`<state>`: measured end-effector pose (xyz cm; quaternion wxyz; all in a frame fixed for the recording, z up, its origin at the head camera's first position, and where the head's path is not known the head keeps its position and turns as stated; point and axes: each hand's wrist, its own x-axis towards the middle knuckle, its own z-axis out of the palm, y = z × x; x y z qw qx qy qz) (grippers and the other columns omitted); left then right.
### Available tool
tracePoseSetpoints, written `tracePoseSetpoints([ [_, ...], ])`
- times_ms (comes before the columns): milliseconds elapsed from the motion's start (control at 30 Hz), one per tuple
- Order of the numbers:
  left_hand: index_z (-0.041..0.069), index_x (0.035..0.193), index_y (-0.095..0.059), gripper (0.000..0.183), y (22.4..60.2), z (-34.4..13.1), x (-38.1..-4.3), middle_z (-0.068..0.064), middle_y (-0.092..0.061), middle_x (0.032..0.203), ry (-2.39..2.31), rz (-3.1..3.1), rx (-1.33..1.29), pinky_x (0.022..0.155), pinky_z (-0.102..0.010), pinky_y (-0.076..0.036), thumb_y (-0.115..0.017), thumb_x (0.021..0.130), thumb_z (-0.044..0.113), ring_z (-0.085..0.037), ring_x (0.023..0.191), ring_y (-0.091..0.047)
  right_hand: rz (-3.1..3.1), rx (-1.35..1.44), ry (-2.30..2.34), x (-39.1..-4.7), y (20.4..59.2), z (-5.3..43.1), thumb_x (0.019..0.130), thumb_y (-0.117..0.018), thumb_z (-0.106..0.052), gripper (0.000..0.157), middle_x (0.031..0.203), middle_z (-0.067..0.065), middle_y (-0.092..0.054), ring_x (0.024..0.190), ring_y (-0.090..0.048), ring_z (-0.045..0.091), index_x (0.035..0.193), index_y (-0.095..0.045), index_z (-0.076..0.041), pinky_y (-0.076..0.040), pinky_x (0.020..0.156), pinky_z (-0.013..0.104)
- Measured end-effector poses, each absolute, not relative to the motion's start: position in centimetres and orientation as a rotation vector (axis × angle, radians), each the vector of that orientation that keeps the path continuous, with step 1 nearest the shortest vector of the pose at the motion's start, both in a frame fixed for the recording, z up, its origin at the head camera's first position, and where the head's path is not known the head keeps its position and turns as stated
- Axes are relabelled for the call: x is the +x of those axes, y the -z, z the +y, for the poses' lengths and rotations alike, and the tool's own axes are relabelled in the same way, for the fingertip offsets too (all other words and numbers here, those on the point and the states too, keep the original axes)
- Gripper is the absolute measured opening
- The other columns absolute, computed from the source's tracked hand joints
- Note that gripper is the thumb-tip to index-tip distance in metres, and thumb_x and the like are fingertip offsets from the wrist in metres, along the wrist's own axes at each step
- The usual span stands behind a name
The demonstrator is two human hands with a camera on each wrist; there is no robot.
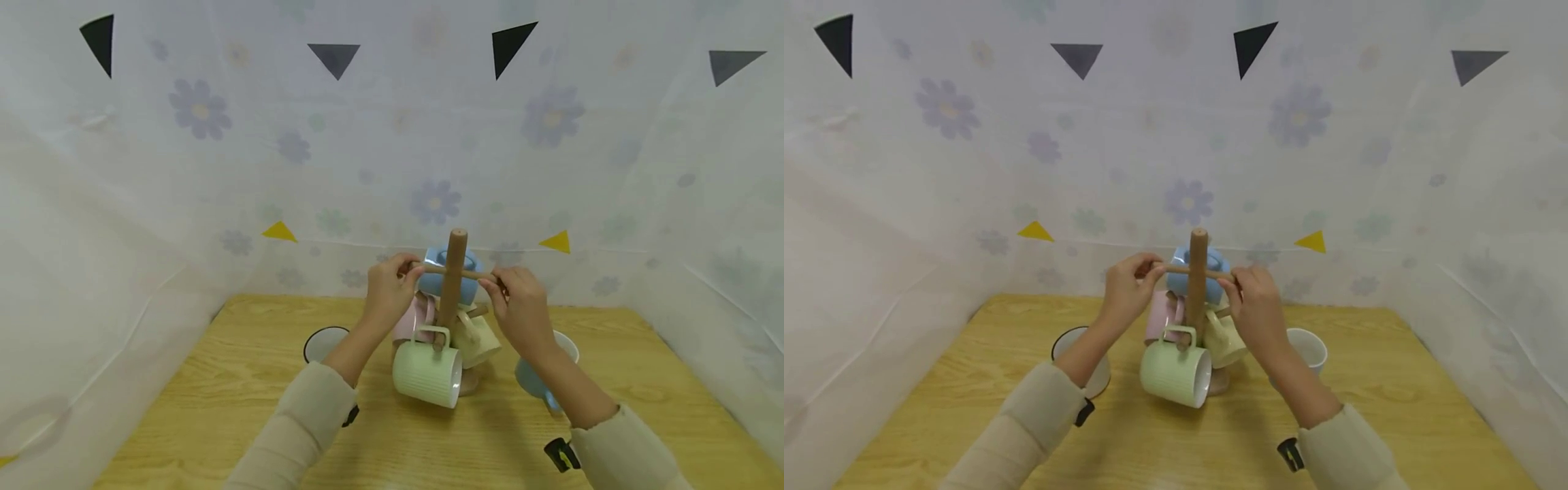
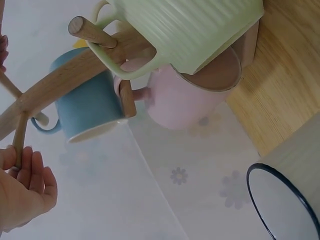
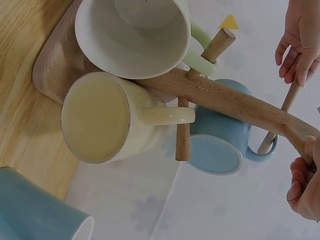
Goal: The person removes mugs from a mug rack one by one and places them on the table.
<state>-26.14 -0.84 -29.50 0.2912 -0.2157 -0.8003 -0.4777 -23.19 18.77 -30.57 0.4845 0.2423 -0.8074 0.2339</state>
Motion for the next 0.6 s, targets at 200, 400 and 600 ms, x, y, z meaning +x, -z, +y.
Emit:
tracePoseSetpoints([
  [200,-0.005,0.094,-0.068,0.021,29.6,-1.1,-26.7,-0.016,-0.07,0.083,1.271,-2.135,-0.577,0.072,-0.036,-0.056,-0.065,0.085,0.013,-0.026,0.076,-0.067,-1.963,0.605,-0.526,-22.6,30.4,18.5,0.092,-0.046,-0.033,0.043,0.068,0.013,-0.054,0.064,-0.047,0.022,0.079,-0.06,0.006,-0.039,0.057,0.034],
  [400,-0.002,0.097,-0.069,0.022,29.5,-1.5,-27.0,-0.015,-0.07,0.088,1.36,-2.155,-0.54,0.071,-0.032,-0.056,-0.066,0.083,0.015,-0.025,0.081,-0.067,-1.967,0.628,-0.492,-22.0,30.3,18.1,0.088,-0.058,-0.019,0.028,0.07,0.014,-0.054,0.066,-0.048,0.023,0.08,-0.06,0.008,-0.041,0.057,0.034],
  [600,-0.002,0.097,-0.069,0.021,29.3,-1.6,-27.1,-0.016,-0.07,0.088,1.436,-2.163,-0.518,0.073,-0.032,-0.056,-0.067,0.083,0.014,-0.026,0.081,-0.068,-1.968,0.622,-0.487,-21.8,30.3,17.9,0.085,-0.063,-0.013,0.022,0.07,0.014,-0.054,0.066,-0.049,0.023,0.079,-0.06,0.008,-0.042,0.057,0.034],
])
